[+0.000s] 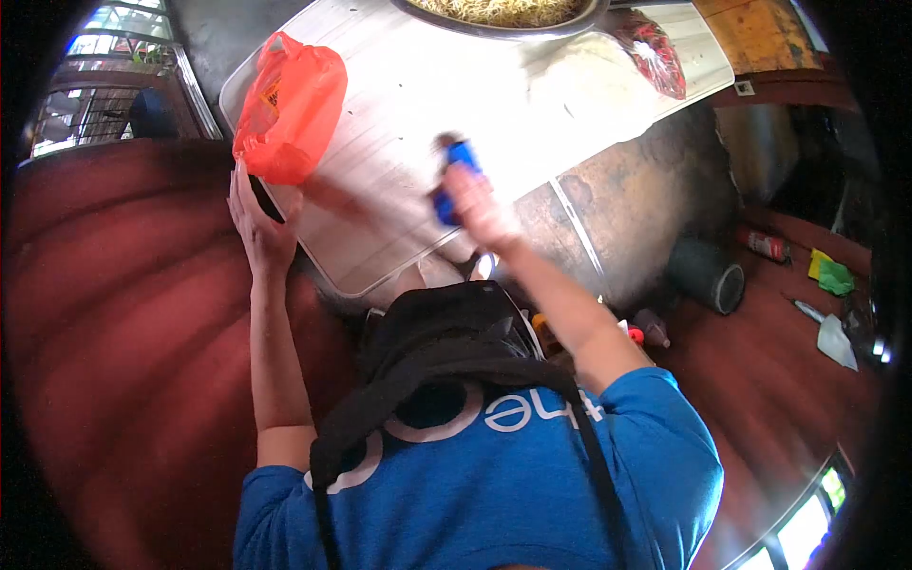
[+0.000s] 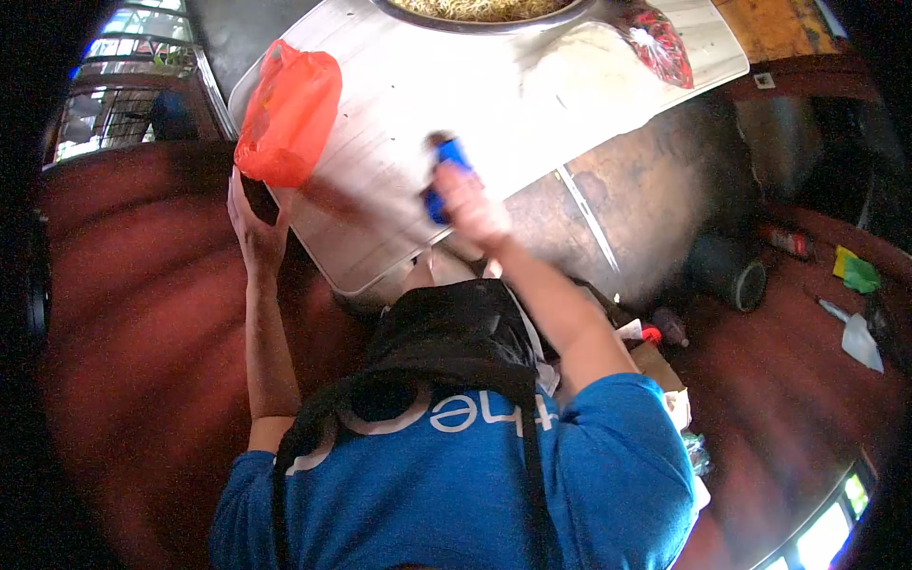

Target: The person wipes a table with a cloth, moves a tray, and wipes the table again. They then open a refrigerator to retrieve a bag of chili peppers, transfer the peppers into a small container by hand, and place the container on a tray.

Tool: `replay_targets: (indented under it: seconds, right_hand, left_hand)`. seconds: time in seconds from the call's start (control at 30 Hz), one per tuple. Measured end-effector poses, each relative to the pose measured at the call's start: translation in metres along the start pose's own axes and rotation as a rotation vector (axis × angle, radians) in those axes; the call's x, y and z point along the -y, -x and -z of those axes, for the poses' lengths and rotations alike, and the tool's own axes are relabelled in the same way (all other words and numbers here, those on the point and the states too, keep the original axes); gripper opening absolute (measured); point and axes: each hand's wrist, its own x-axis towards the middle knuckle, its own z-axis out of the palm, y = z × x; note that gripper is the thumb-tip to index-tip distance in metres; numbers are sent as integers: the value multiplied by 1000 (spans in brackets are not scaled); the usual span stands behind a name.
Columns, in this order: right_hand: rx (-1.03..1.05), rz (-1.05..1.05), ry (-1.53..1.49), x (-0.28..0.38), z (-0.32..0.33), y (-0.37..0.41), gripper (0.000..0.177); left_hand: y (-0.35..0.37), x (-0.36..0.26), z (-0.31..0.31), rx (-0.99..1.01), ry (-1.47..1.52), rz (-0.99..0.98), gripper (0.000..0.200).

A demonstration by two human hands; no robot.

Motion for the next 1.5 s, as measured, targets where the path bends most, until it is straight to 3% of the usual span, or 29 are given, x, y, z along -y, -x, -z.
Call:
replay_targets:
  seconds: [0.1,0.23,0.27,0.3,0.33,0.37,0.4,0.43,0.47,0.5,0.57,0.6,0.67,0.73,0.8,0.83,0.9,0.97,1.0,1.07,1.13,1.2,1.27,1.3,1.33,1.4,1.43,1.5]
  right_hand:
    - [-78,-266,131,-87,67,2,61]
    - [-152,-245,269,-120,79,11,64]
    - [-175,-265,234,-110,71,7,64]
    - [-65,-282,112,-82,70,-6,63]
    - [-115,-150,35,-65,35,2,61]
    - [22,-115,-47,-37,-5,-2,67]
    - [-88,52,-152,6,-11,7,66]
    - [-43,-14,-463,49,-22,1,62]
    - [493,-143,-300,101,11,-31,56]
    - [571,49,-483,118,-13,-33,62]
    - [97,541,-261,143,-99,-14,62]
    - [86,536,-255,144,-101,-22,62]
    - [205,732,-195,142,-101,-31,61]
    - [264,782,-110,113,-83,-48,55]
    - [338,358,-440,63,-65,-77,37]
    - [337,360,-436,29,-53,-98,37]
    - [-188,314,-249,-47,-22,-135,27]
    - [9,-183,-228,-107,35,-162,33]
    - [-33,-220,-10,-133,42,-172,37]
    - [-14,-247,108,-143,46,-175,41]
    - [120,-349,290,-146,39,-171,53]
    - [-204,-384,246,-129,3,-157,55]
    - [-125,-201,314,-88,0,-117,53]
    - [43,-160,-79,-70,16,-102,50]
    - [172,-179,-229,-49,20,-81,45]
    - [86,203,-73,-36,-15,-27,45]
    - [74,195,-59,-39,-1,-22,45]
    - [59,417,-55,-55,31,-6,42]
  left_hand:
    - [34,-3,12,0,2,33,83]
    - [78,-13,25,-6,27,224,74]
    - [87,-14,27,6,62,297,71]
    - [99,-15,27,1,66,294,71]
    - [111,-16,26,28,104,340,67]
    - [117,-16,25,53,143,388,63]
    - [120,-21,25,52,146,384,63]
    - [120,-26,23,79,223,426,60]
    - [119,-30,21,103,298,468,58]
    - [117,-31,15,99,293,411,54]
    - [101,-36,4,148,310,344,51]
    - [92,-41,-1,209,327,285,48]
    - [63,-61,0,300,311,279,43]
    - [44,-64,-7,455,322,122,42]
    - [30,-58,-10,476,332,159,40]
    - [23,-54,-12,497,334,189,39]
    - [13,-46,-17,513,321,193,36]
    - [5,-41,-26,541,310,188,36]
    - [3,-39,-30,570,295,199,35]
    - [-1,-38,-43,567,274,140,35]
    - [-4,-47,-52,573,272,62,34]
    - [-20,-66,-64,761,389,196,35]
    - [-30,-90,-81,740,488,172,35]
    - [-36,-104,-91,751,587,140,35]
    - [-41,-120,-101,763,687,108,34]
    - [-54,-153,-123,798,768,103,33]
    - [-63,-170,-135,809,706,-29,32]
    - [-88,-219,-153,841,609,-212,29]
